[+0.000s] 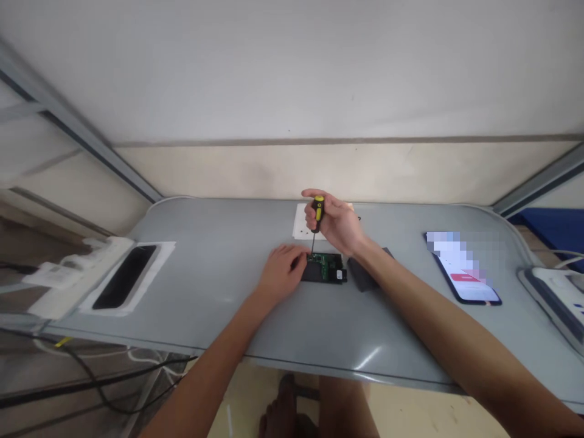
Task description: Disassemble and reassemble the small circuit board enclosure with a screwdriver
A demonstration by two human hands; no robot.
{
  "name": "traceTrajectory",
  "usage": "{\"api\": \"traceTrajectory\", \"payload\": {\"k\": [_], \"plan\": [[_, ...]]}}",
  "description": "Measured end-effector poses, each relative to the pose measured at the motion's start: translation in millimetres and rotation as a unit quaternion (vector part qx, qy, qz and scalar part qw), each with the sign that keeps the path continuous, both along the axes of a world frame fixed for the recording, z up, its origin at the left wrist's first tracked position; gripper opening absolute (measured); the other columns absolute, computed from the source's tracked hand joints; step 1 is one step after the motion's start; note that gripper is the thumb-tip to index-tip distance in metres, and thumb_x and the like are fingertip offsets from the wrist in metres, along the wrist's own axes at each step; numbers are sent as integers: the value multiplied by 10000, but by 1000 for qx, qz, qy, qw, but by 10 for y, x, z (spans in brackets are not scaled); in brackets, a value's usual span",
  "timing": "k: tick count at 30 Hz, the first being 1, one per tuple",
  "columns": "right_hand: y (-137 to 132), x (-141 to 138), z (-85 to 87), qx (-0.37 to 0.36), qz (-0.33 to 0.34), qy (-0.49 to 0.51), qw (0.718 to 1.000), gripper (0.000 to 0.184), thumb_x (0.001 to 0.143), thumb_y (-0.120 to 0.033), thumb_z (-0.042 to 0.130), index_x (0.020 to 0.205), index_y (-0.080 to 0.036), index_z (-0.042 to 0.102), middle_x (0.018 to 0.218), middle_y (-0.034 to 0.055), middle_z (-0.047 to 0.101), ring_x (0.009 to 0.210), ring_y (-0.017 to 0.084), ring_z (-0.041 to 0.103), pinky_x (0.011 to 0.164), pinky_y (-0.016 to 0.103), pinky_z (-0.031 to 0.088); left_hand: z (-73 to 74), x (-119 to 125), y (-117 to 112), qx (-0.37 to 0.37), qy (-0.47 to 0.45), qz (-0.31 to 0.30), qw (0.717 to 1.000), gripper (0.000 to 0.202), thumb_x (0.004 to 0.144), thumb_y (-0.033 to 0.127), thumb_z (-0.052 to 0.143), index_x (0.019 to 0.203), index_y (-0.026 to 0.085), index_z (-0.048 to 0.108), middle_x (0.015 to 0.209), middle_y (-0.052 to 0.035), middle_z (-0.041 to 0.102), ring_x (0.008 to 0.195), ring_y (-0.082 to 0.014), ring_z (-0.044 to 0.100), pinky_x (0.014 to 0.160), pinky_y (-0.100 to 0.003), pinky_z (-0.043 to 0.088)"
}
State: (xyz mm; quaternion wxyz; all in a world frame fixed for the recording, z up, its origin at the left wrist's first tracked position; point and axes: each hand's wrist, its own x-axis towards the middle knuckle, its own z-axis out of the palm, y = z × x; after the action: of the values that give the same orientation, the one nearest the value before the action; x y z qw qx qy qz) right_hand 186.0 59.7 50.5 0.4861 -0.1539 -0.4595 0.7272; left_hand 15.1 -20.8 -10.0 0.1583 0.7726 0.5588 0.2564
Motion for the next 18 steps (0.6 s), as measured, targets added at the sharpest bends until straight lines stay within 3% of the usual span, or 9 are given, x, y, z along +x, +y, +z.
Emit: {"api": "traceTrajectory", "payload": {"k": [3, 5, 8, 11, 16, 18], "plan": [[-27, -12, 16, -20, -21, 16, 999, 276, 986, -537, 555, 981, -262, 532, 676, -34, 415, 574, 137, 359, 560, 280, 346, -6, -2, -2, 6, 0, -3, 1000, 230, 1023, 222, 470, 1061, 244, 695, 1022, -28, 746, 974, -237, 641, 948, -414, 449], [-36, -9, 32, -14, -23, 16, 1000, 304, 955, -492, 640, 882, -258, 460, 658, -49, 391, 557, 122, 343, 544, 261, 307, -10, -1, 0, 9, 1, -8, 1000, 236, 1027, 224, 465, 1067, 244, 697, 1025, -26, 747, 972, -232, 641, 955, -407, 448], [-34, 15, 62, 18, -25, 10, 999, 288, 935, -404, 688, 857, -237, 466, 740, -16, 497, 643, 128, 468, 605, 265, 370, -16, -2, 8, 15, -1, -6, 1000, 245, 1028, 227, 459, 1059, 246, 702, 1028, -21, 747, 971, -231, 637, 952, -402, 447], [-38, 17, 84, 26, 2, -11, 1000, 237, 961, -419, 630, 906, -211, 531, 801, 30, 551, 725, 156, 526, 672, 296, 419, -22, -5, 17, 16, -6, -7, 1000, 241, 1023, 226, 466, 1051, 250, 704, 1024, -14, 750, 964, -226, 641, 946, -401, 449], [-85, -68, 51, 11, -10, 34, 999, 241, 1016, -504, 504, 984, -268, 465, 658, -35, 447, 586, 140, 373, 581, 272, 311, -9, -11, 5, 14, -10, -7, 1000, 242, 1029, 233, 466, 1062, 239, 706, 1023, -24, 746, 962, -229, 632, 938, -405, 458], [-99, -83, 39, 13, -13, 40, 999, 269, 1003, -511, 536, 937, -273, 428, 633, -55, 399, 559, 129, 318, 560, 264, 261, -3, -16, -3, 12, -9, -7, 1000, 240, 1028, 232, 469, 1072, 236, 705, 1016, -28, 740, 961, -229, 628, 929, -402, 459]]}}
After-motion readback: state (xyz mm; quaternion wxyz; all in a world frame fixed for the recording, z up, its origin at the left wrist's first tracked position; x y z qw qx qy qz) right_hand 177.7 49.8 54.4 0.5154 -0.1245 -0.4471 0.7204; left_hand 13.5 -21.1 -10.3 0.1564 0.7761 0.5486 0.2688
